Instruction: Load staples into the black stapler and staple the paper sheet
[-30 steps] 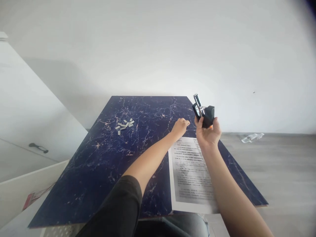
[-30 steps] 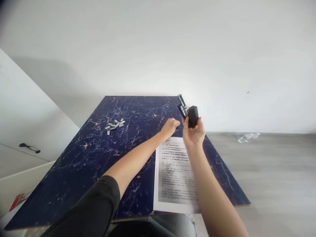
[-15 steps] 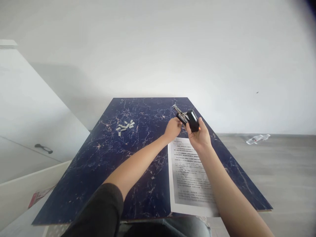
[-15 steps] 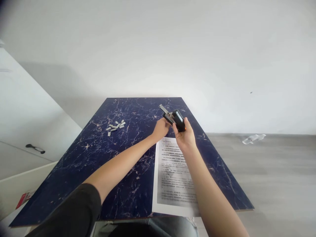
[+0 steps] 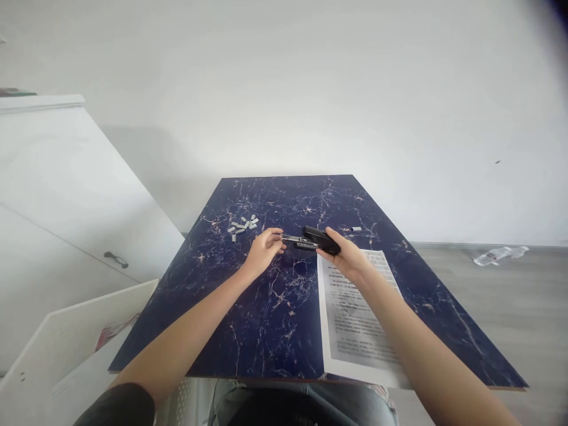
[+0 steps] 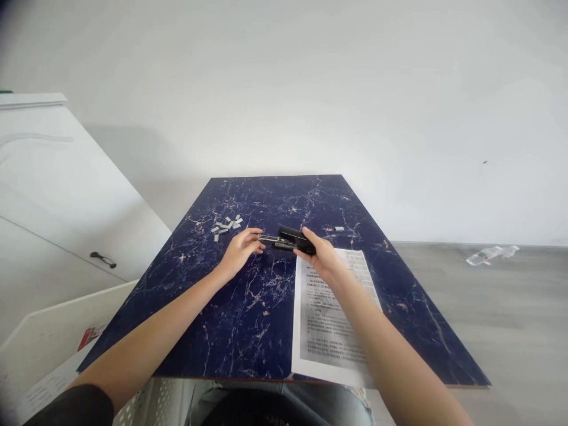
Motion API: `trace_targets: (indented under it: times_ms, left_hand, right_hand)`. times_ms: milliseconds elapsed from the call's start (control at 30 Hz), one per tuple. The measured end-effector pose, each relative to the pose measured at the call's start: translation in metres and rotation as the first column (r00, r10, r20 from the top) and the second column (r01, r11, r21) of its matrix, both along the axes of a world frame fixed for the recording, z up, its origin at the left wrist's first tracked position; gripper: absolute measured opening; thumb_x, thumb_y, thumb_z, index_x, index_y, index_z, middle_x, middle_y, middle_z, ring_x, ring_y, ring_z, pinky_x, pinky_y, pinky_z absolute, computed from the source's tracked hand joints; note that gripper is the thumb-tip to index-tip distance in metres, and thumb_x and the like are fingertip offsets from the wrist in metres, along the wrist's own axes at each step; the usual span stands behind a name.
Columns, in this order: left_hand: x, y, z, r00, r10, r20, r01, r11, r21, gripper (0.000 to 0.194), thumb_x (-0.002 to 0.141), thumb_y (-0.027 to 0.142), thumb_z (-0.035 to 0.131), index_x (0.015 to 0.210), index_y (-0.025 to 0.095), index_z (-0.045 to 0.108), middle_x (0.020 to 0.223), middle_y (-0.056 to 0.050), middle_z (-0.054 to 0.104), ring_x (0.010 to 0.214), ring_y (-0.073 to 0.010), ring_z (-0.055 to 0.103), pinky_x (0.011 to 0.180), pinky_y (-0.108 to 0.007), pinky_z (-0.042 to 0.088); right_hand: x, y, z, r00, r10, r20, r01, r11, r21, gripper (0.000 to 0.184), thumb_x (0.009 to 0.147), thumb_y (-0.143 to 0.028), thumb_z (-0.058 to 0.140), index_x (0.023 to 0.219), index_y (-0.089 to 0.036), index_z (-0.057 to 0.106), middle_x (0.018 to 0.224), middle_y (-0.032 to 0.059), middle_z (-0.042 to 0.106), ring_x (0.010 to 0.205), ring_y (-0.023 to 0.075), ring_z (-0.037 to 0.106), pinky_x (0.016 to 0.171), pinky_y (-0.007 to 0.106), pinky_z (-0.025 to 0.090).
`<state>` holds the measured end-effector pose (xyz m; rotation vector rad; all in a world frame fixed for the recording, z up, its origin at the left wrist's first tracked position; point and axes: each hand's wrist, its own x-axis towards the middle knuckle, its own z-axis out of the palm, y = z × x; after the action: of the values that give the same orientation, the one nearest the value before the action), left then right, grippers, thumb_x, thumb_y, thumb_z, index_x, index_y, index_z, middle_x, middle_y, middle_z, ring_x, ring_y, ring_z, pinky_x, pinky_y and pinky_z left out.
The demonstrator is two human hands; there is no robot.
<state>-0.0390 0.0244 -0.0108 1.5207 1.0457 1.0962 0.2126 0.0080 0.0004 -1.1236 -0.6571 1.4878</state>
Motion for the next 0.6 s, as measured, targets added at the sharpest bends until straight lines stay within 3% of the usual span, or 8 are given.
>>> trace_targets:
  times_ms: [133,267,367,467,600]
  left_hand:
    - [-0.007,0.000,-0.001,0.988,-0.083,-0.132,0.096,0.991,0.097,0.033,0.087,0.032,0.072,0.117,0.018,0.068,0.111,-0.010,0.075,0.097,-0.0231,0.074,0.089,-0.040,0.061]
    - [-0.008,0.003,-0.007,0.985,-0.041,-0.165,0.061,0.991,0.116,0.032,0.085,0.037,0.075,0.110,0.017,0.072,0.106,-0.009,0.077,0.093,-0.0238,0.075,0.087,-0.040,0.062]
    - [-0.011,0.004,-0.009,0.988,-0.027,-0.154,0.046,0.991,0.123,0.031,0.085,0.038,0.075,0.108,0.018,0.073,0.102,-0.008,0.077,0.088,-0.0229,0.075,0.083,-0.038,0.062]
    - [-0.017,0.004,-0.008,0.989,-0.011,-0.146,0.029,0.993,0.117,0.028,0.085,0.039,0.075,0.104,0.018,0.074,0.096,-0.008,0.078,0.083,-0.0226,0.075,0.080,-0.037,0.062]
    - [-0.023,0.004,-0.005,0.989,-0.003,-0.146,0.020,0.993,0.116,0.026,0.085,0.037,0.075,0.103,0.019,0.074,0.094,-0.007,0.077,0.084,-0.0232,0.076,0.081,-0.038,0.062]
  right_hand:
    - [-0.011,-0.005,-0.003,0.995,0.096,0.035,-0.097,0.995,0.023,0.034,0.081,-0.046,0.083,0.096,-0.016,0.073,0.106,0.0139,0.071,0.107,0.0263,0.069,0.082,0.033,0.069]
    - [-0.016,-0.007,-0.002,0.989,0.126,0.077,-0.131,0.989,0.066,0.037,0.082,-0.049,0.081,0.096,-0.016,0.073,0.108,0.0133,0.069,0.104,0.0236,0.069,0.082,0.032,0.069]
    - [-0.012,-0.008,0.001,0.949,0.226,0.222,-0.262,0.953,0.150,0.038,0.077,-0.047,0.085,0.097,-0.017,0.072,0.100,0.0090,0.071,0.096,0.0215,0.071,0.086,0.037,0.067]
    - [-0.006,-0.008,0.001,0.807,0.276,0.522,-0.412,0.897,0.162,0.041,0.072,-0.043,0.088,0.100,-0.018,0.072,0.086,0.0045,0.072,0.080,0.0221,0.071,0.080,0.042,0.063]
    - [-0.007,-0.007,-0.002,0.523,0.122,0.844,-0.450,0.880,0.151,0.036,0.071,-0.049,0.084,0.090,-0.020,0.074,0.074,0.0001,0.069,0.069,0.0208,0.063,0.065,0.034,0.050]
